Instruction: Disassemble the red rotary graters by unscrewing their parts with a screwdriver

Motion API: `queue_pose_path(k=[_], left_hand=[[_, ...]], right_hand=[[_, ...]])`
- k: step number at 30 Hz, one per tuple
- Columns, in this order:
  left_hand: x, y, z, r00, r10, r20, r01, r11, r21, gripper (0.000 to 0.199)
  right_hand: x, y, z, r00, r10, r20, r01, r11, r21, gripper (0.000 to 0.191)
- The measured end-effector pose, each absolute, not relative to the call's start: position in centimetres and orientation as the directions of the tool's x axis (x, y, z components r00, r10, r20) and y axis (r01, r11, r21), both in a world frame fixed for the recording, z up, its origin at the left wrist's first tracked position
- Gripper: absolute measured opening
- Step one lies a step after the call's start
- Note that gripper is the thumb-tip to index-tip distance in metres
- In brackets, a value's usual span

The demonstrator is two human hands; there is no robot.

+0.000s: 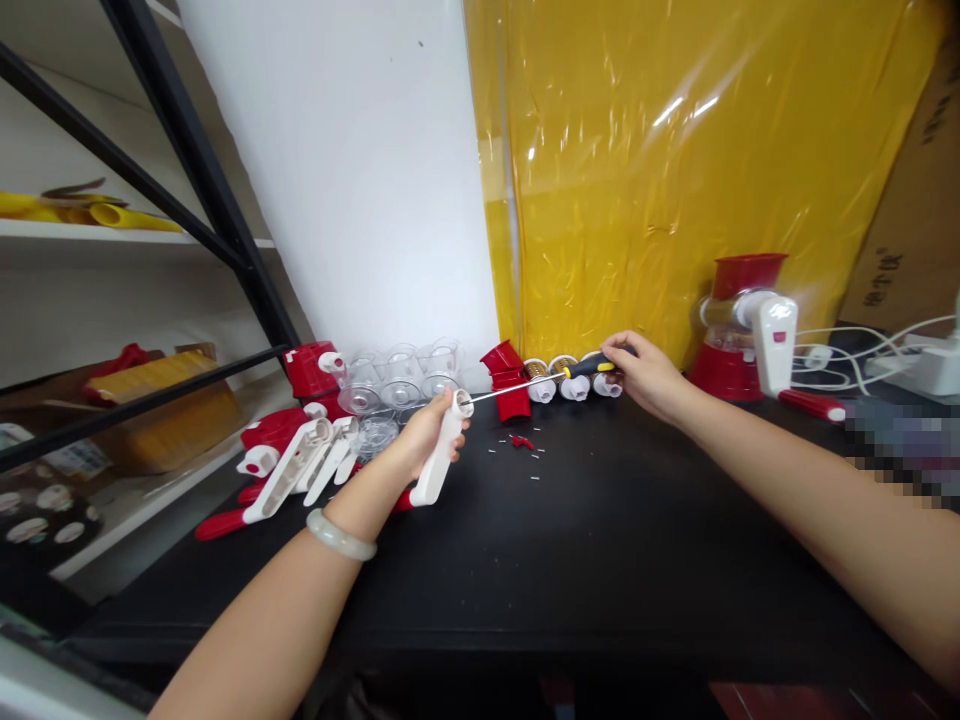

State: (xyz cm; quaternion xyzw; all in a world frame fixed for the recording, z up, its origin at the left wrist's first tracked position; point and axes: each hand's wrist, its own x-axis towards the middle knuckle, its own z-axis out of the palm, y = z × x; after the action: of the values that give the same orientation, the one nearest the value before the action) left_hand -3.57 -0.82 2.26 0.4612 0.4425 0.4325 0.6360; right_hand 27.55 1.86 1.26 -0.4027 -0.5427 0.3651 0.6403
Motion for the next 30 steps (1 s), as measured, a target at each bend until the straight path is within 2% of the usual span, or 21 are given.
queue_pose_path(k=[2,4,6,9,11,18,24,30], left_hand=[[-3.6,-0.8,2.2,0.241,0.957,-0.164,-0.134,0.2,0.971,0.034],[-3.6,-0.7,2.2,0.249,0.954,-0.169,-0.126,0.205,0.971,0.034],[-3.6,-0.6,2.1,0.25,0.952,-0.175,-0.124,0.21,0.97,0.034],[-3.7,-0.5,2.0,0.254,0.952,-0.172,-0.132,0.21,0.969,0.033],[-3.6,-0.5,2.0,0.259,0.951,-0.171,-0.133,0.211,0.968,0.033],[-3.4,-0.8,2.0,0.258,0.948,-0.186,-0.125,0.223,0.967,0.036],[-3.5,-0.8,2.0,0.291,0.941,-0.173,-0.116,0.215,0.97,0.036],[-3.5,-0.8,1.9,0.315,0.935,-0.165,-0.098,0.204,0.974,0.038]], right_hand=[[27.4,1.7,1.4,0.108,0.913,0.394,-0.204,0.409,-0.89,0.033],[27.4,1.6,1.5,0.061,0.921,0.384,-0.271,0.385,-0.882,0.032],[27.4,1.6,1.6,0.071,0.93,0.361,-0.196,0.368,-0.909,0.025],[27.7,1.8,1.5,0.106,0.92,0.377,0.09,0.368,-0.925,0.038],[27.8,2.0,1.3,0.131,0.896,0.424,0.18,0.399,-0.899,0.039],[27.9,2.6,0.8,0.239,0.852,0.466,0.133,0.447,-0.885,0.027],[27.6,2.7,0.6,0.259,0.855,0.45,0.053,0.453,-0.89,0.029],[27.7,3.0,0.4,0.266,0.851,0.452,0.045,0.458,-0.888,0.029]])
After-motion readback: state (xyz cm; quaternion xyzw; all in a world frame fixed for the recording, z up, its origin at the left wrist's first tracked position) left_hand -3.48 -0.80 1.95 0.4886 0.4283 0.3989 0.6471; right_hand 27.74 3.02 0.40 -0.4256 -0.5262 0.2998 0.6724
